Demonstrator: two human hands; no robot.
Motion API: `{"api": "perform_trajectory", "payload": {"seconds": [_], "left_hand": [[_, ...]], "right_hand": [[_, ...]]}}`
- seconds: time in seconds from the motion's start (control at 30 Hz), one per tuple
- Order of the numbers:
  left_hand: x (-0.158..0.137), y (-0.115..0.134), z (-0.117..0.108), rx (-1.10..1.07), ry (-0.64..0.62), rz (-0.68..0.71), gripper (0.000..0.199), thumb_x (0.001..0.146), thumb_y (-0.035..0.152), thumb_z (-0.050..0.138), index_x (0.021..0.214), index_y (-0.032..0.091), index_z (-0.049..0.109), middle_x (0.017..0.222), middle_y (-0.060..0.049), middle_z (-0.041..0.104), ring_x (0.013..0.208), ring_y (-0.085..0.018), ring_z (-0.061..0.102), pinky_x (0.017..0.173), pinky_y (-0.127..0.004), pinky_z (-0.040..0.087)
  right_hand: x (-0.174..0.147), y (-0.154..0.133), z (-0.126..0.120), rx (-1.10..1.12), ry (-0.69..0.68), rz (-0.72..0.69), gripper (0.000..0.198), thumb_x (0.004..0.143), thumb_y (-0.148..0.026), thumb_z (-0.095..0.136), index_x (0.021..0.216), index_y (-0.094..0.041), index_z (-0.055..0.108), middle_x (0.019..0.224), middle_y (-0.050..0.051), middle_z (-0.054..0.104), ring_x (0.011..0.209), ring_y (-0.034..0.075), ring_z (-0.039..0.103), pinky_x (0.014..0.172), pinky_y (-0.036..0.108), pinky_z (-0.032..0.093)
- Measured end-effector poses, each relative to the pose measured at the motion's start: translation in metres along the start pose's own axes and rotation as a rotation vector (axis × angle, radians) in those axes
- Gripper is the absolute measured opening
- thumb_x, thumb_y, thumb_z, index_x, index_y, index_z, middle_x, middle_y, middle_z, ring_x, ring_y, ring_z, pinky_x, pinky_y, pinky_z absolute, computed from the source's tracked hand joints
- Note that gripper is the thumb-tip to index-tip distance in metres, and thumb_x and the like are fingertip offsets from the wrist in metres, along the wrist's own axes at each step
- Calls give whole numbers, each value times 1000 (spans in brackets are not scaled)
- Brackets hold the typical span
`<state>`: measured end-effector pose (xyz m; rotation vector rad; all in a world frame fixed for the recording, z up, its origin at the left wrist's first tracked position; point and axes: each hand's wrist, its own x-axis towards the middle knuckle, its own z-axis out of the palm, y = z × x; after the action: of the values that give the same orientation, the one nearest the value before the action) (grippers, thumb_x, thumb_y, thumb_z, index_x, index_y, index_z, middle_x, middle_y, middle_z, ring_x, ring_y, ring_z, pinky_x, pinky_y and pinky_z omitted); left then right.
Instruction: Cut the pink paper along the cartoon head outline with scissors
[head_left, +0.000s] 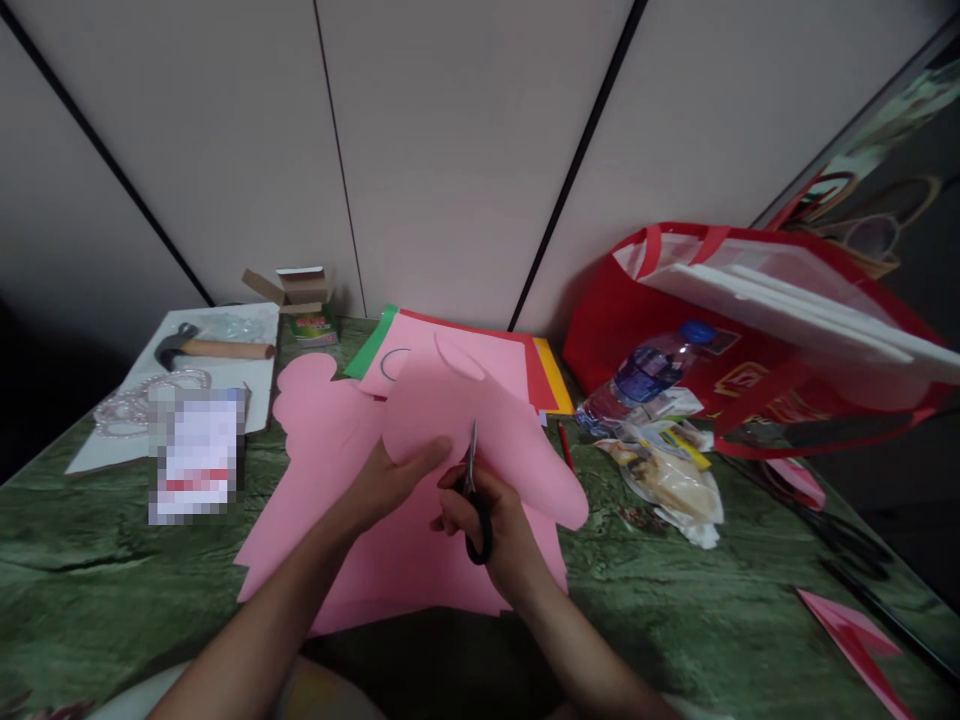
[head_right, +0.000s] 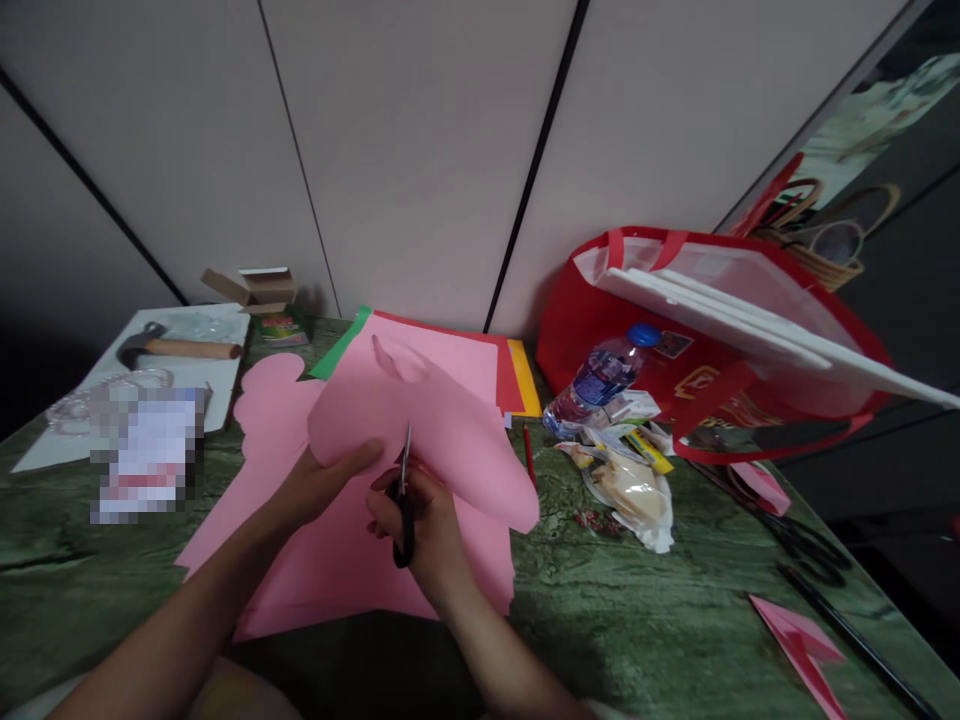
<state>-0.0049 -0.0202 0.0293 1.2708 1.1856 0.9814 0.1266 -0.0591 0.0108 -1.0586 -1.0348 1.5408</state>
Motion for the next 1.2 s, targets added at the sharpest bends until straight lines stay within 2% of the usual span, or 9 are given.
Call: {"api": "perform_trajectory", "payload": {"seconds": [0.13,0.33,0.47,0.67,0.83,0.93,1.1,1.2], "left_hand": [[1,0,2,-17,39,-14,28,72,45,64,71,17,66,59,-3,67,57,-20,63,51,-30,53],[1,-1,7,-51,88,13,29,72,37,66,94,18,68,92,-6,72,88,-23,66,75,-33,54],[0,0,10,-42,89,38,28,74,38,64,93,18,68,94,-6,72,91,-23,65,75,-32,54],[-3,-2,10,15,108,55,28,75,39,63,90,17,67,92,-7,71,89,-24,65,74,-34,55],[-3,-2,9,18,121,87,31,75,39,63,99,19,66,100,-6,70,95,-23,63,80,-33,53],[-4,-1,9,17,109,86,26,76,37,63,95,19,67,95,-5,70,92,-22,64,77,-31,53],[-4,1,10,1,55,63,22,77,37,60,82,17,67,75,-4,70,73,-21,65,59,-30,54],[-5,3,11,-8,57,55,21,77,37,60,78,17,67,71,-4,69,70,-21,65,57,-30,54]], "right_hand": [[2,5,-6,28,-36,-50,16,72,-28,65,81,-18,57,57,-6,52,52,10,52,55,27,43],[4,9,-12,5,-24,-88,23,66,-28,74,75,-18,56,64,-6,50,57,10,47,57,26,40],[4,5,-11,47,-19,-75,27,66,-35,73,76,-18,55,65,-5,49,59,11,47,63,29,43],[1,4,-11,70,-71,-106,24,71,-36,70,77,-18,55,67,-4,48,61,12,46,60,29,42],[1,4,-12,62,-67,-108,23,72,-36,69,77,-19,55,67,-4,47,60,12,47,62,29,43],[2,5,-12,51,-65,-107,22,72,-36,69,78,-19,56,67,-4,47,59,12,46,63,30,43],[2,6,-12,38,-59,-119,21,73,-35,68,78,-19,56,67,-4,47,59,12,45,61,28,41],[2,6,-12,36,-59,-115,20,73,-34,68,79,-19,56,68,-4,47,57,11,43,61,28,40]]}}
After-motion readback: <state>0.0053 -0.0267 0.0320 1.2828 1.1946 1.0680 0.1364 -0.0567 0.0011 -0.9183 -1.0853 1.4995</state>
